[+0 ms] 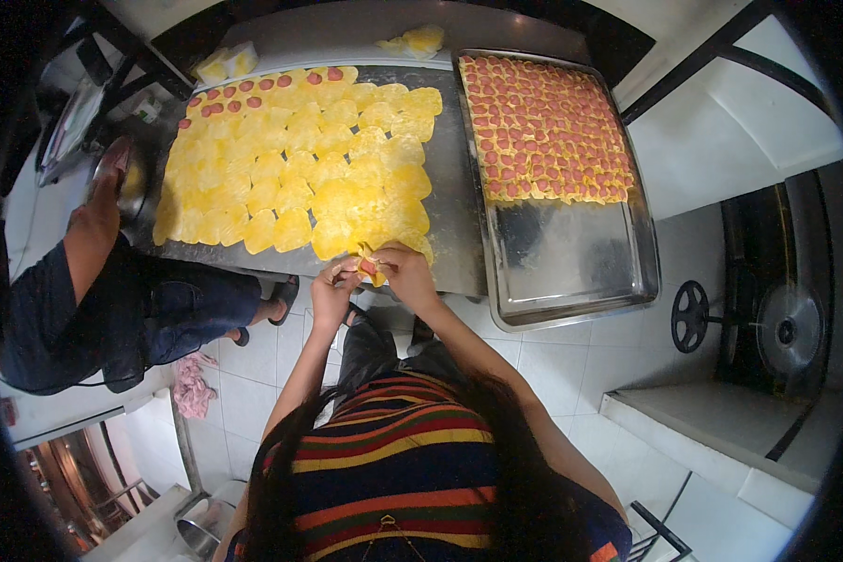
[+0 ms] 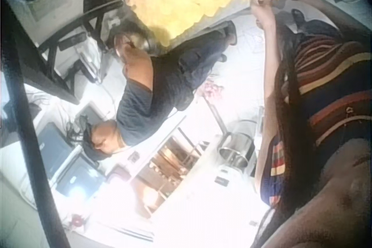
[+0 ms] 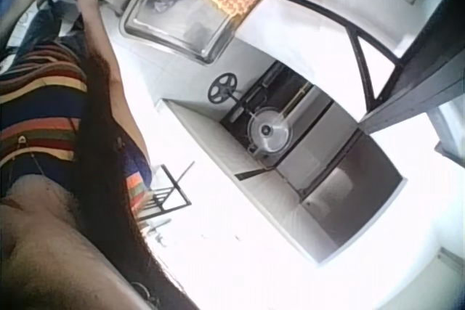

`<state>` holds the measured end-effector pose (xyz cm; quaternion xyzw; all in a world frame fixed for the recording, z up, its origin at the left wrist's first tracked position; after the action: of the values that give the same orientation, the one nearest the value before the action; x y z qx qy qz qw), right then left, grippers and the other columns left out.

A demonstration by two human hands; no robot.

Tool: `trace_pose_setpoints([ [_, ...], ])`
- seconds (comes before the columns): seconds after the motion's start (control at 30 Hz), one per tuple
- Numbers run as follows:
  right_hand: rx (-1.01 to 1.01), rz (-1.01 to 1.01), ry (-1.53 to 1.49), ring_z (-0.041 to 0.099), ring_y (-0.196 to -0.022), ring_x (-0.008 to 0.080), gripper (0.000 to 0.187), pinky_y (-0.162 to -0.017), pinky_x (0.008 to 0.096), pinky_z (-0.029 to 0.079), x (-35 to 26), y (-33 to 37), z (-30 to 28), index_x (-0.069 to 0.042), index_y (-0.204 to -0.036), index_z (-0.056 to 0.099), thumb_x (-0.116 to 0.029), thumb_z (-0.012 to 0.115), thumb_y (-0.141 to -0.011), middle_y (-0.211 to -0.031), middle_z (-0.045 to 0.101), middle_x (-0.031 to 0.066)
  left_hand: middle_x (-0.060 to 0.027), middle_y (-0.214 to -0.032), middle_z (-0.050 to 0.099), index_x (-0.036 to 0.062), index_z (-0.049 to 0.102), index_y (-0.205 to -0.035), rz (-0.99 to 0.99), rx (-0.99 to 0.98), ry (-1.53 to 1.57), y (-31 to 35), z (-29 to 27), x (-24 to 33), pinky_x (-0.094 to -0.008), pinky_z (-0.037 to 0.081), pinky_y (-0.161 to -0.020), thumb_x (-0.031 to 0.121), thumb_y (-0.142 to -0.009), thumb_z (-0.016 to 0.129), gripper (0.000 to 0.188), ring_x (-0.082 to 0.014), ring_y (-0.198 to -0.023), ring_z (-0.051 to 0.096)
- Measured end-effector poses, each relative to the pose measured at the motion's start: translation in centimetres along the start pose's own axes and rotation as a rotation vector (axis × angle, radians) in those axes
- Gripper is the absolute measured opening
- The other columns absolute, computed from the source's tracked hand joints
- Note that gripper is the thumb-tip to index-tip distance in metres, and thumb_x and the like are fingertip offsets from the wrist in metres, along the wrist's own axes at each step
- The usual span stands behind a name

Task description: The person places yellow dough discs on a metal tray and adds a red filling to each one. Another person is working nearby with a bowl of red filling.

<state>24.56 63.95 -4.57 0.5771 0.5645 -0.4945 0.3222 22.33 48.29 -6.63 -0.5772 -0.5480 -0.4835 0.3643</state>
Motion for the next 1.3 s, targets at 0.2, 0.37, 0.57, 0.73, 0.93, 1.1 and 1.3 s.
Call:
trace_pose_setpoints([
  [0.2,0.021,0.069,0.015,0.058,-0.072,0.0279,0.019,-0.064,0.0334,0.046,1.3,-0.2,-0.4,0.000,-0.085,0.057,-0.004,0.063,-0.067,-0.080,0.059,0.0136,-0.0093,-0.088,0.060,-0.0033,0.058,-0.074,0.140,0.033,-0.112,-0.2,-0.1,1.5,-0.0254,0.048,-0.062,-0.003,-0.063,0.071,0.016,-0.0146,-0.075,0.059],
  [0.37,-0.078,-0.086,0.277,0.053,-0.085,0.0331,0.037,-0.074,0.0387,0.044,-2.0,1.4,-0.4,-0.002,-0.099,0.049,-0.003,0.063,-0.065,-0.090,0.056,0.0161,-0.0105,-0.085,0.059,-0.0020,0.054,-0.073,0.155,0.020,-0.118,0.6,-0.5,1.8,-0.0278,0.051,-0.065,-0.003,-0.062,0.071,0.020,-0.0168,-0.082,0.060],
  [0.57,-0.111,-0.101,0.389,0.050,-0.090,0.0325,0.035,-0.077,0.0406,0.042,-1.5,1.1,0.2,-0.003,-0.099,0.048,0.001,0.058,-0.065,-0.091,0.054,0.0159,-0.0106,-0.089,0.060,0.0008,0.054,-0.095,-0.047,-0.051,0.050,1.5,-1.0,3.8,-0.0260,0.053,-0.068,-0.011,-0.063,0.065,0.035,-0.0168,-0.083,0.060],
  [0.73,-0.146,-0.199,0.544,0.049,-0.083,0.0316,0.024,-0.073,0.0386,0.042,-2.8,0.5,0.6,-0.003,-0.088,0.053,0.000,0.058,-0.065,-0.087,0.052,0.0128,-0.0115,-0.083,0.059,0.0004,0.058,-0.091,0.306,-0.055,-0.322,1.1,-1.4,3.9,-0.0280,0.050,-0.063,-0.006,-0.067,0.065,0.026,-0.0211,-0.077,0.060],
  [0.93,-0.101,-0.194,0.486,0.050,-0.084,0.0315,0.022,-0.073,0.0388,0.042,-2.0,0.3,1.5,-0.002,-0.087,0.052,0.000,0.057,-0.066,-0.088,0.050,0.0146,-0.0129,-0.079,0.059,-0.0001,0.060,-0.086,0.265,-0.076,-0.412,1.0,-1.0,3.6,-0.0300,0.049,-0.059,-0.002,-0.065,0.068,0.023,-0.0229,-0.066,0.059],
  [1.1,-0.156,-0.040,0.375,0.051,-0.089,0.0340,0.033,-0.075,0.0410,0.042,-1.7,0.5,1.6,-0.002,-0.097,0.049,0.002,0.058,-0.065,-0.090,0.052,0.0159,-0.0131,-0.079,0.059,-0.0001,0.059,-0.088,0.211,-0.075,-0.300,0.8,-1.2,3.7,-0.0308,0.048,-0.059,-0.001,-0.064,0.069,0.026,-0.0233,-0.065,0.058],
  [1.3,-0.180,-0.122,0.344,0.051,-0.091,0.0331,0.033,-0.077,0.0400,0.043,-3.3,0.7,1.8,0.000,-0.098,0.047,0.003,0.055,-0.066,-0.094,0.052,0.0164,-0.0127,-0.082,0.059,0.0001,0.058,-0.094,0.253,-0.161,-0.336,0.3,-0.6,3.7,-0.0288,0.051,-0.060,-0.005,-0.061,0.069,0.035,-0.0211,-0.067,0.059],
])
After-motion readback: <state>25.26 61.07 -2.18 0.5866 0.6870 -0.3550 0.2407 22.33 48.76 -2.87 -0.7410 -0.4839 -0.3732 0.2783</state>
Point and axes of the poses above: each hand's wrist, its own y-axis away from the middle knuckle, its own z-axis out of the palm, x = y × z, the point moved 6 cm from there along -y, towards the middle knuckle
